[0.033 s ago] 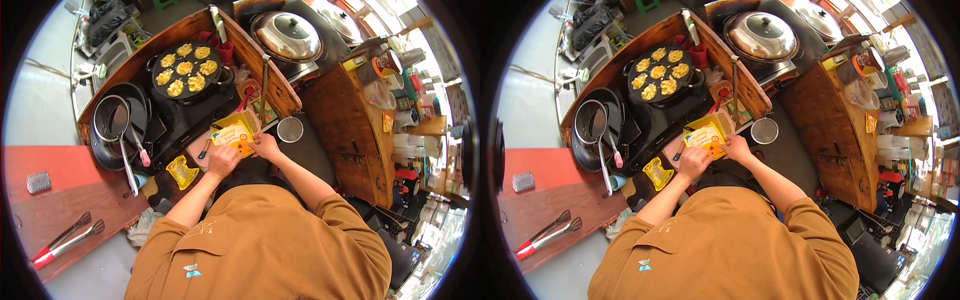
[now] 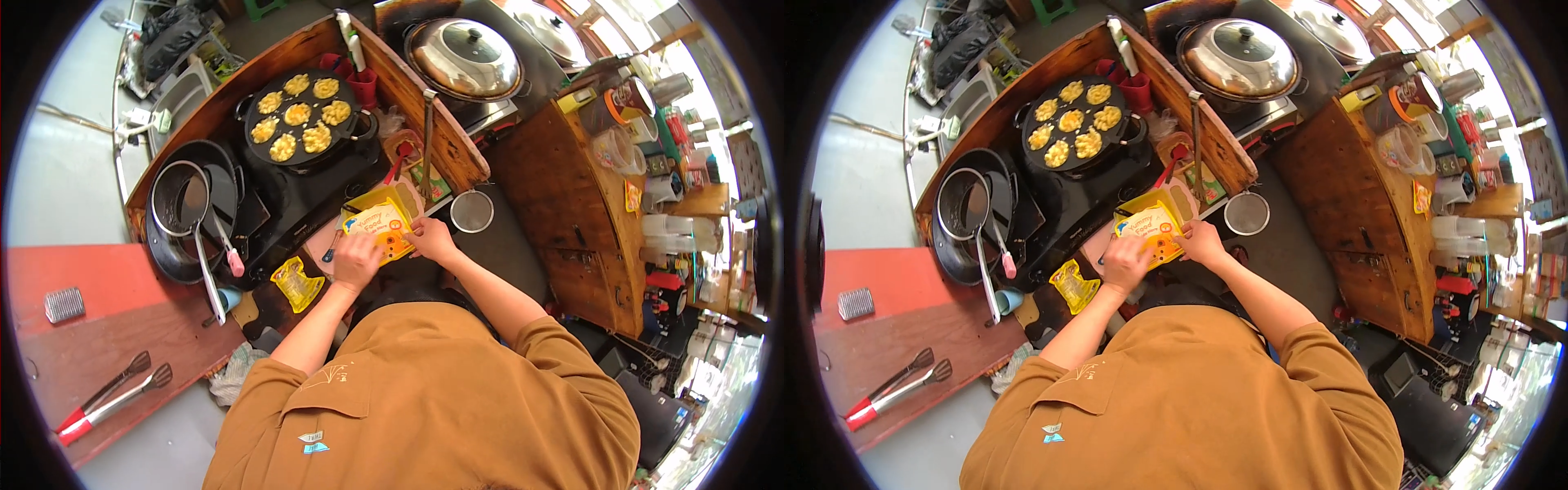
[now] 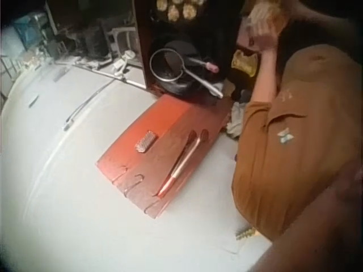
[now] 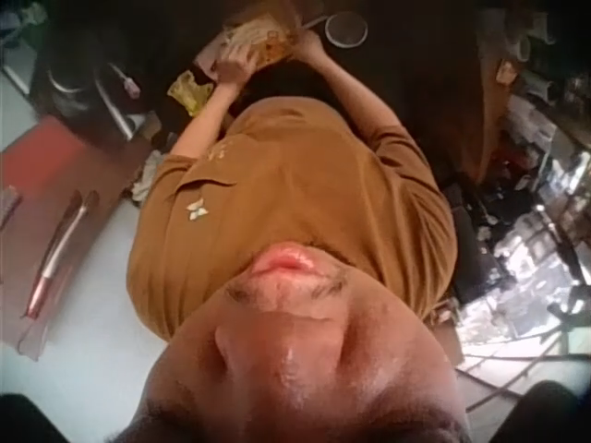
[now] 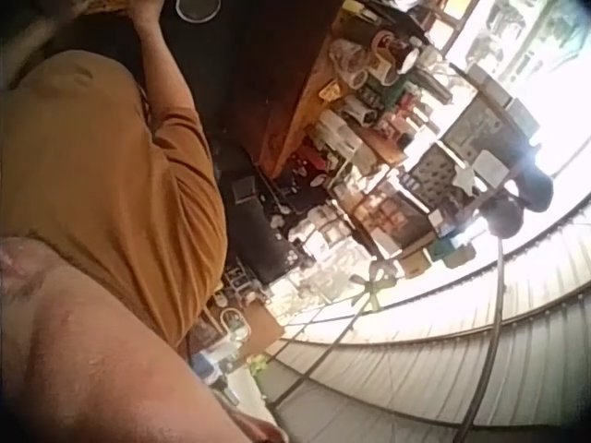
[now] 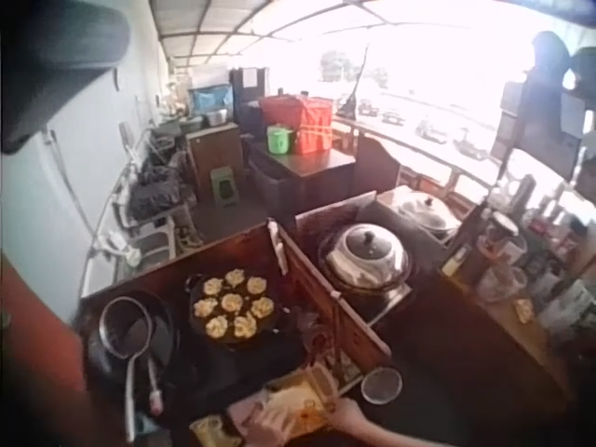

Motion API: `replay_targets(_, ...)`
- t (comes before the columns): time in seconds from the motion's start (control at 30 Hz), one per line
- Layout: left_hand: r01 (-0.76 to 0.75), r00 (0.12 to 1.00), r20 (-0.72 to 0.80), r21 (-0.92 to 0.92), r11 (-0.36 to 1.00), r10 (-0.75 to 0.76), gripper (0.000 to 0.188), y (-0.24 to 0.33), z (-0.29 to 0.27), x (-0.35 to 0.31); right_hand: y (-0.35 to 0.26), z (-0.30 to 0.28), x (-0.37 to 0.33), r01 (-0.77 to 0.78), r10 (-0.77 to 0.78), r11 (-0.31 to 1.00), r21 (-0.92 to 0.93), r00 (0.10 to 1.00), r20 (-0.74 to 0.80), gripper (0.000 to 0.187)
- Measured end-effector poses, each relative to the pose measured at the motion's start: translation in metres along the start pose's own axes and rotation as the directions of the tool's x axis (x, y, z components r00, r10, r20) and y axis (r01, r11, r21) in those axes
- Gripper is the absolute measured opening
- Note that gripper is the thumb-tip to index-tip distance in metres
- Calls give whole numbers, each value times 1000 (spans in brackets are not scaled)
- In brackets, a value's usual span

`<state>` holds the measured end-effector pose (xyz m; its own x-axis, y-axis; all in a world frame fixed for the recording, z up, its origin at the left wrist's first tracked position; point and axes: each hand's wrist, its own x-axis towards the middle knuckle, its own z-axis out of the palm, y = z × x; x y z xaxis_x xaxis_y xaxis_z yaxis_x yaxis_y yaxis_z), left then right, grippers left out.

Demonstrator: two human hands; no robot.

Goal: Preparing and cooking takoyaki-style snacks in a street food stall.

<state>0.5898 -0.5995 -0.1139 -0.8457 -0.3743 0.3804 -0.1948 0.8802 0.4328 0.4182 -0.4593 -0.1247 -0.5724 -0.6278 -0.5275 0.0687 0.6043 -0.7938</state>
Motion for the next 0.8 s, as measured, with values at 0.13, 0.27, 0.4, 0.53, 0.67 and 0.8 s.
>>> replay_targets(0.13, 291, 956, -43, 220, 931, -289, 26, -35, 6, 14, -6, 1, -2, -25, 25, 999, 32, 1000, 2, 31)
replay_targets(0.27, 344, 921, 90, 270, 899, -379, 36, -46, 11, 43, -3, -2, 7, -53, 53, 998, 27, 999, -2, 30)
replay_targets(0.4, 449, 876, 120, 155, 880, -468, 42, -39, 9, 62, -7, -7, 13, -103, 102, 994, 40, 995, 5, 28)
replay_targets(0.53, 528, 849, 4, 62, 847, -529, 45, -34, 12, 39, -13, -9, 17, -72, 74, 992, -104, 997, 23, 33)
replay_targets(0.67, 692, 715, 192, -52, 720, -672, 44, -27, 8, 24, -3, -6, 27, 211, -289, 781, -587, 957, -41, 43)
replay_targets(0.8, 733, 677, 133, -40, 679, -723, 45, -33, 21, 21, -21, -6, 29, 136, -179, 786, -604, 984, -12, 49)
